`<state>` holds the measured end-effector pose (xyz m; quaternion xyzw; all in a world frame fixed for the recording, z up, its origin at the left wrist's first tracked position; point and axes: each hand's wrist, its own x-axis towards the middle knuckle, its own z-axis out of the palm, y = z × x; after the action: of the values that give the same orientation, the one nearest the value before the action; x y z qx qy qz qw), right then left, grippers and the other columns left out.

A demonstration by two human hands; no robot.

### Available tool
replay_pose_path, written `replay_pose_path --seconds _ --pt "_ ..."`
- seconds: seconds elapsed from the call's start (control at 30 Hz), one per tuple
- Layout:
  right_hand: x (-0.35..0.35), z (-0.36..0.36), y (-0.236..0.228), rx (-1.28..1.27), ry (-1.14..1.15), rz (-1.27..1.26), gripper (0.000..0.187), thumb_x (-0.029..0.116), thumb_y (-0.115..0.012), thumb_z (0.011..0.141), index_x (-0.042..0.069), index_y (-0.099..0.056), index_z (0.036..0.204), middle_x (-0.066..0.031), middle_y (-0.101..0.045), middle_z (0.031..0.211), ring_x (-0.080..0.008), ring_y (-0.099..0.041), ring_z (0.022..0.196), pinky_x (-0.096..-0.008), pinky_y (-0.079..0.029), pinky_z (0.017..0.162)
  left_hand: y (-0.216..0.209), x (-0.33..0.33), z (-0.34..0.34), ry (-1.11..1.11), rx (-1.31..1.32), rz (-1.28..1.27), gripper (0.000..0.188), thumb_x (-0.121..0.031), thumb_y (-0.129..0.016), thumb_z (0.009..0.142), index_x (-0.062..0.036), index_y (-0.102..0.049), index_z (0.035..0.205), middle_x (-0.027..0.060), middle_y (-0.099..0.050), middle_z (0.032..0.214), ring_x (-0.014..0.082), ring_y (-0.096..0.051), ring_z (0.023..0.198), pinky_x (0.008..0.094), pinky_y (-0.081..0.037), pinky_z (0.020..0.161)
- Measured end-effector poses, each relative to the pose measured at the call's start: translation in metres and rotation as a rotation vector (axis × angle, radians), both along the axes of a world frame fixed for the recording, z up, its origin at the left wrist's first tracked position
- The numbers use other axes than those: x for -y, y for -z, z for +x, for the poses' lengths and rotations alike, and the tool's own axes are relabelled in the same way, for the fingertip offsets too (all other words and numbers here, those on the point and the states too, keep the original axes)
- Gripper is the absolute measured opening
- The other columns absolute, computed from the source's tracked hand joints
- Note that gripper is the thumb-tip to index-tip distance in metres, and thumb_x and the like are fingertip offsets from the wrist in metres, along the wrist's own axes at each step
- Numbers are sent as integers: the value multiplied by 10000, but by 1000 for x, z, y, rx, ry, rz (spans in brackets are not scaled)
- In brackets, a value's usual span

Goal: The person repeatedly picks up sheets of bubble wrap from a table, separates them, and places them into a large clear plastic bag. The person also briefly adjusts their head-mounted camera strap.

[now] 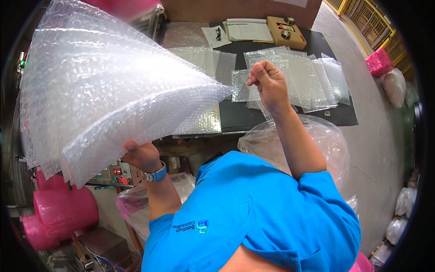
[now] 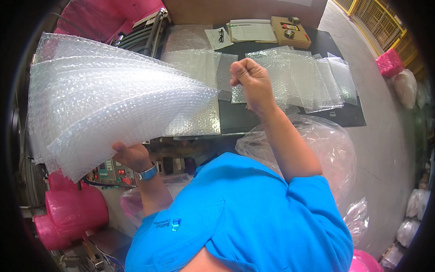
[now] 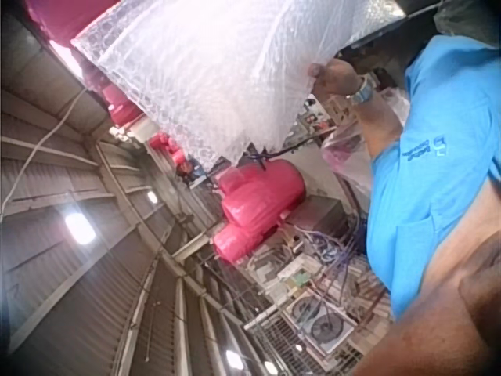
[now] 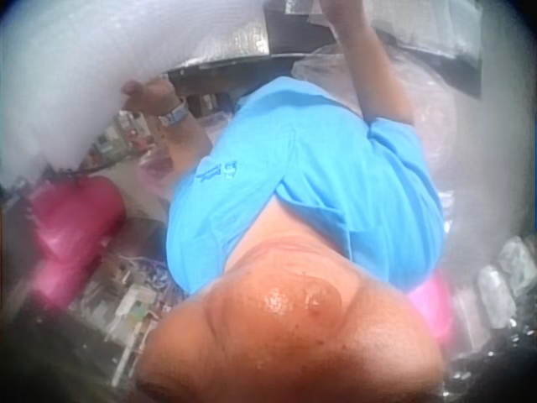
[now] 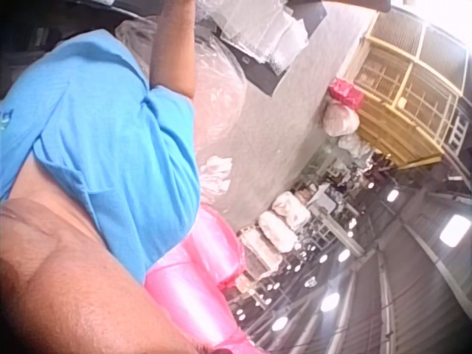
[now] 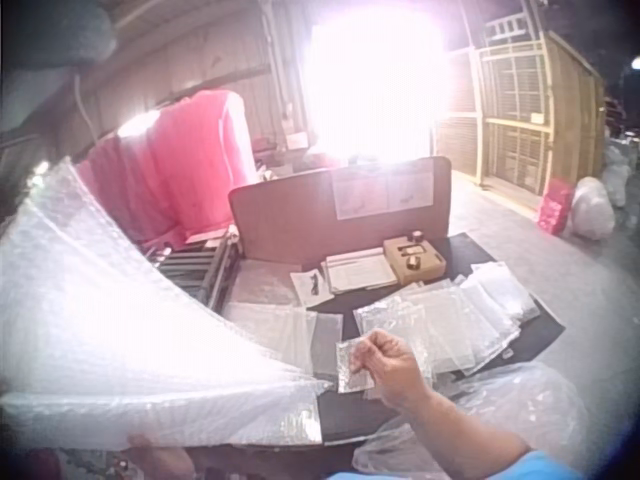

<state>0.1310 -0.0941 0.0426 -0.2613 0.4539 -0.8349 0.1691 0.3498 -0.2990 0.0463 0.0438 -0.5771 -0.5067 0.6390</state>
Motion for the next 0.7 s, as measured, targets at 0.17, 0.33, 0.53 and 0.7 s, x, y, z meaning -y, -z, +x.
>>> replay_pose_path --seconds 0.17,0.33,0.53,0.7 --pt "7 19 -13 -339 48 219 165 200 -585 837 37 -573 809 8 -542 701 -82 -503 664 -201 -410 632 8 4 -2 16 -26 -17 763 -397 -613 772 -84 -184 1320 114 -303 1323 261 -367 1169 436 -334 982" --pt "16 30 -18 -615 83 337 117 142 -621 802 33 -582 824 -1 -559 717 -73 -497 679 -206 -411 626 9 2 -8 32 -34 -52 735 -370 -621 775 -73 -209 1305 109 -335 1302 257 -397 1146 429 -354 970" --pt "6 13 0 -284 3 264 155 157 -602 821 26 -546 760 6 -527 672 -55 -462 638 -209 -398 578 10 1 -9 53 -27 -9 775 -367 -633 765 -80 -176 1322 108 -313 1321 261 -382 1163 433 -345 978" --pt "-7 -8 16 -206 161 459 197 218 -585 835 42 -539 760 4 -517 660 -64 -455 628 -213 -396 582 6 -1 -4 35 -24 92 832 -385 -649 746 -76 -149 1335 110 -277 1345 263 -355 1184 429 -328 991"
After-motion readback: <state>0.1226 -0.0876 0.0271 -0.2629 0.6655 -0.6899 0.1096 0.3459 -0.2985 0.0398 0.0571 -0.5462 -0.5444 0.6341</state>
